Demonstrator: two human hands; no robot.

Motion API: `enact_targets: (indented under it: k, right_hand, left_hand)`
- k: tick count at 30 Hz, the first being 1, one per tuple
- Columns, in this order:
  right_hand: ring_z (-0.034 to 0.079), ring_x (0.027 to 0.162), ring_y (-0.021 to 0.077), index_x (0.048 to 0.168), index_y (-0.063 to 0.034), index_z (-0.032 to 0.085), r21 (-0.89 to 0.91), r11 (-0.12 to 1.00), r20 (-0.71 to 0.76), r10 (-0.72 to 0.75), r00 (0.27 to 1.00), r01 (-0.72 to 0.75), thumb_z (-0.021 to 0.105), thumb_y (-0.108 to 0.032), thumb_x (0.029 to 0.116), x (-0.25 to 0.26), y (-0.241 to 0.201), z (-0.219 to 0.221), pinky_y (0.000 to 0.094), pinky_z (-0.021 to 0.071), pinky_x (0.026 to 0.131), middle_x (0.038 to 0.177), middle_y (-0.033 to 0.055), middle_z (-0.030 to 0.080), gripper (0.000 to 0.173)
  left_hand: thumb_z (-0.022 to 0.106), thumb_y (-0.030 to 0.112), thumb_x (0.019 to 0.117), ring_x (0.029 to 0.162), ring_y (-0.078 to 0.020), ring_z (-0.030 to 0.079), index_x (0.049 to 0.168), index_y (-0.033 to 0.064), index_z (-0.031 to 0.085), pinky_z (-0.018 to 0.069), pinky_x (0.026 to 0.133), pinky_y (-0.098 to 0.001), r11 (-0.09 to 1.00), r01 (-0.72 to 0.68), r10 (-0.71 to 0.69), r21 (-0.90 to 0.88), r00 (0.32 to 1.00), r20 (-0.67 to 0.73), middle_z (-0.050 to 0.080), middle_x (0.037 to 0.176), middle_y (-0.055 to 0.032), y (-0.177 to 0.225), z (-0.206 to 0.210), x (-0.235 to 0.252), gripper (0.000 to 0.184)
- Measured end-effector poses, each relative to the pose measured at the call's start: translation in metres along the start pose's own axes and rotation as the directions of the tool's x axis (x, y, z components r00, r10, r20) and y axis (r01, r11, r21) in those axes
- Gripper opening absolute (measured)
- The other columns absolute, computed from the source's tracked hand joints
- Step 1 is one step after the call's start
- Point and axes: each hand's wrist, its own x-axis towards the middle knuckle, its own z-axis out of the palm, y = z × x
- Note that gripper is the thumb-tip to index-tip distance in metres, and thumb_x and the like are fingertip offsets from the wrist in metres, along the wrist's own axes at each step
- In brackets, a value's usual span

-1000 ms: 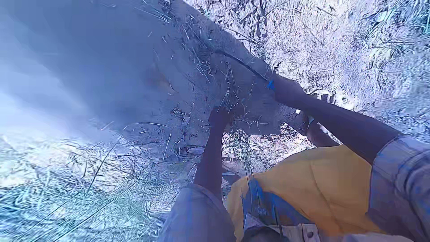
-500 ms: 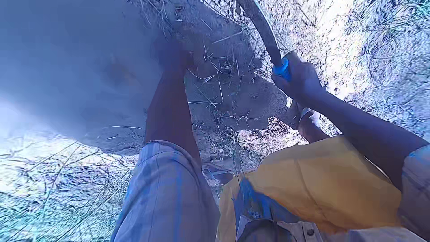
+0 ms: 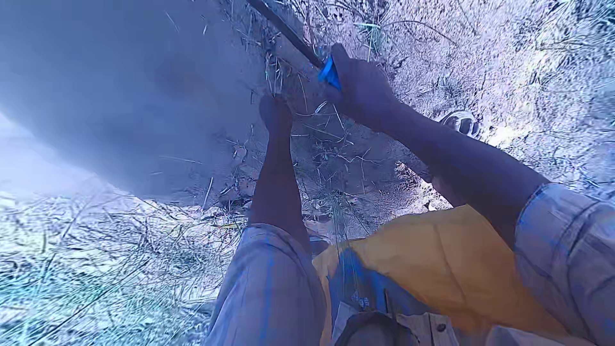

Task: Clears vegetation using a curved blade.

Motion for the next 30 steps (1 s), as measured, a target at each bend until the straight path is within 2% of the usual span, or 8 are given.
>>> enact_targets:
  k: [3, 8, 10, 13, 16, 21, 25, 30]
  right_hand:
    - [0.065, 0.106, 0.051, 0.143, 0.0023, 0.04, -0.238, 0.926, 0.189, 0.34, 0.921, -0.293, 0.052, -0.024, 0.1069, -0.037, 0.062, 0.012, 0.0655, 0.0504, 0.084, 0.111, 0.0302, 0.065, 0.046]
    - [0.065, 0.096, 0.0551, 0.139, 0.0024, 0.042, -0.473, 0.754, 0.182, 0.589, 0.787, -0.456, 0.058, -0.028, 0.1059, -0.154, 0.088, -0.022, 0.0664, 0.0496, 0.075, 0.1, 0.0332, 0.064, 0.048]
    - [0.067, 0.093, 0.0542, 0.153, 0.0005, 0.032, -0.455, 0.769, 0.147, 0.562, 0.814, -0.449, 0.059, -0.028, 0.1055, -0.174, 0.084, -0.029, 0.0661, 0.0499, 0.076, 0.095, 0.0322, 0.066, 0.062]
    - [0.065, 0.088, 0.0531, 0.129, 0.0066, 0.049, -0.301, 0.908, 0.034, 0.315, 0.948, -0.291, 0.06, -0.025, 0.1029, -0.159, 0.052, -0.011, 0.0657, 0.048, 0.072, 0.09, 0.0301, 0.064, 0.042]
    - [0.066, 0.101, 0.0511, 0.138, 0.0053, 0.046, -0.268, 0.942, -0.011, 0.208, 0.978, -0.203, 0.053, -0.026, 0.106, -0.098, 0.015, 0.004, 0.0645, 0.0497, 0.081, 0.105, 0.0302, 0.066, 0.045]
    - [0.063, 0.109, 0.0555, 0.139, 0.0052, 0.043, -0.397, 0.808, 0.094, 0.509, 0.856, -0.437, 0.053, -0.026, 0.1066, -0.139, 0.068, 0.029, 0.0685, 0.0477, 0.086, 0.113, 0.0356, 0.063, 0.046]
    - [0.066, 0.093, 0.0537, 0.126, 0.0047, 0.051, -0.453, 0.717, 0.101, 0.631, 0.769, -0.529, 0.058, -0.03, 0.1058, -0.239, 0.076, 0.011, 0.0675, 0.0487, 0.075, 0.093, 0.0315, 0.065, 0.041]
    - [0.064, 0.067, 0.0271, 0.124, 0.0043, 0.054, 0.025, 0.828, -0.025, 0.561, 0.828, -0.56, 0.061, -0.023, 0.1044, -0.275, 0.023, 0.012, 0.0464, 0.0533, 0.067, 0.08, 0.0159, 0.062, 0.034]
  left_hand:
    - [0.028, 0.025, 0.1142, 0.132, -0.045, 0.056, 0.133, -0.0136, 0.055, 0.0397, 0.113, -0.0578, 0.991, -0.014, -0.001, 0.131, 0.993, 0.115, 0.059, 0.133, -0.0353, -0.007, -0.004, -0.02, 0.051]
    - [0.028, 0.026, 0.1149, 0.128, -0.0529, 0.056, 0.137, -0.012, 0.054, 0.0405, 0.107, -0.0672, 0.959, -0.023, -0.079, 0.283, 0.935, 0.345, 0.059, 0.131, -0.0385, -0.084, 0.024, -0.092, 0.05]
    - [0.03, 0.025, 0.1145, 0.126, -0.0517, 0.059, 0.136, -0.01, 0.054, 0.0452, 0.103, -0.0672, 0.946, -0.018, -0.131, 0.324, 0.892, 0.432, 0.06, 0.13, -0.0366, -0.098, 0.044, -0.129, 0.047]
    - [0.037, 0.025, 0.1131, 0.125, -0.0473, 0.06, 0.135, -0.0062, 0.057, 0.0468, 0.102, -0.065, 0.928, 0.005, -0.231, 0.372, 0.792, 0.566, 0.062, 0.132, -0.0318, -0.106, 0.076, -0.188, 0.043]
    - [0.04, 0.021, 0.112, 0.127, -0.0473, 0.059, 0.142, -0.0023, 0.054, 0.0461, 0.103, -0.0642, 0.945, -0.037, -0.191, 0.324, 0.745, 0.639, 0.062, 0.134, -0.0304, -0.099, 0.107, -0.232, 0.041]
    - [0.031, 0.027, 0.1141, 0.124, -0.0452, 0.062, 0.144, 0.0008, 0.052, 0.0487, 0.1, -0.062, 0.96, 0.057, -0.21, 0.273, 0.793, 0.571, 0.064, 0.13, -0.0291, -0.103, 0.119, -0.259, 0.045]
    - [0.044, 0.029, 0.1111, 0.14, -0.0496, 0.043, 0.143, -0.0048, 0.052, 0.0357, 0.111, -0.0678, 0.984, -0.027, -0.048, 0.178, 0.913, 0.406, 0.047, 0.151, -0.0303, -0.127, 0.102, -0.259, 0.048]
    - [0.054, 0.039, 0.1045, 0.154, -0.0513, 0.02, 0.156, -0.0022, 0.038, 0.0163, 0.118, -0.0715, 0.978, -0.205, 0.202, 0.022, 0.973, 0.109, 0.023, 0.166, -0.0303, -0.101, 0.064, -0.231, 0.068]
